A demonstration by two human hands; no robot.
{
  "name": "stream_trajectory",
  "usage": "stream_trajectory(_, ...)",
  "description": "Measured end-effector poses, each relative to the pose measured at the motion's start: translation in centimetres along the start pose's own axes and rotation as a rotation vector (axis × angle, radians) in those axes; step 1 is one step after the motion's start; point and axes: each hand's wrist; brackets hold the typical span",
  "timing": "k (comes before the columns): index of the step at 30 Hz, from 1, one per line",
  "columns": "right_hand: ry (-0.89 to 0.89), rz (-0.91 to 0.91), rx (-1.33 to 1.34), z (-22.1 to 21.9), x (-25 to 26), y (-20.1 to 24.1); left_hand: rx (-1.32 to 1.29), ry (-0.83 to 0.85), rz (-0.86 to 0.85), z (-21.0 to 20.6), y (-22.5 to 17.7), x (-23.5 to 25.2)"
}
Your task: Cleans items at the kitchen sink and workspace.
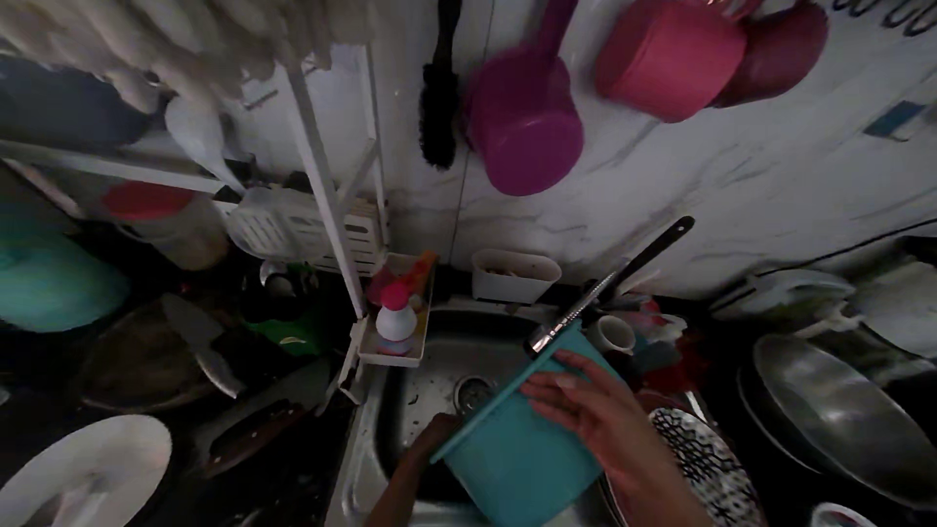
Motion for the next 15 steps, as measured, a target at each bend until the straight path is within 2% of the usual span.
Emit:
stream_trajectory(3,0.0,0.027,0.04,-0.8,0.5,0.4,0.019,0.023,-0.086,0.7,1.7,-1.0)
stream_trajectory(5,0.002,0.022,0.053,-1.1,0.4,0.5,0.05,0.004,-0.106,0.8,0.7,-2.9)
stream_trajectory(7,0.007,0.028,0.064,-1.1,0.3,0.4,0.025,-0.01,-0.055,1.0,-0.8,-4.0)
stream_trajectory(8,0.016,0.032,0.068,-1.0,0.2,0.3,0.012,0.022,-0.068,1.3,0.4,-2.4)
stream_trajectory(10,0.042,0.036,0.082,-0.7,0.1,0.2,0.156,0.143,-0.191,2.4,6.1,4.0)
stream_trajectory(12,0.061,0.034,0.096,-0.7,-0.1,0.3,0.304,0.139,-0.241,2.8,7.8,5.5)
stream_trajectory(13,0.061,0.039,0.106,-0.7,-0.1,0.3,0.342,0.094,-0.272,2.8,6.4,3.5)
stream_trajectory(15,0.058,0.055,0.093,-0.6,-0.4,0.3,0.236,0.007,-0.09,2.2,0.0,-2.8)
Point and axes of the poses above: each hand's wrist, its own x-axis towards the middle knuckle, its own z-axis out of the back of the hand, y = z × x, and after that the axes turned 6 degrees about -x, right-handed
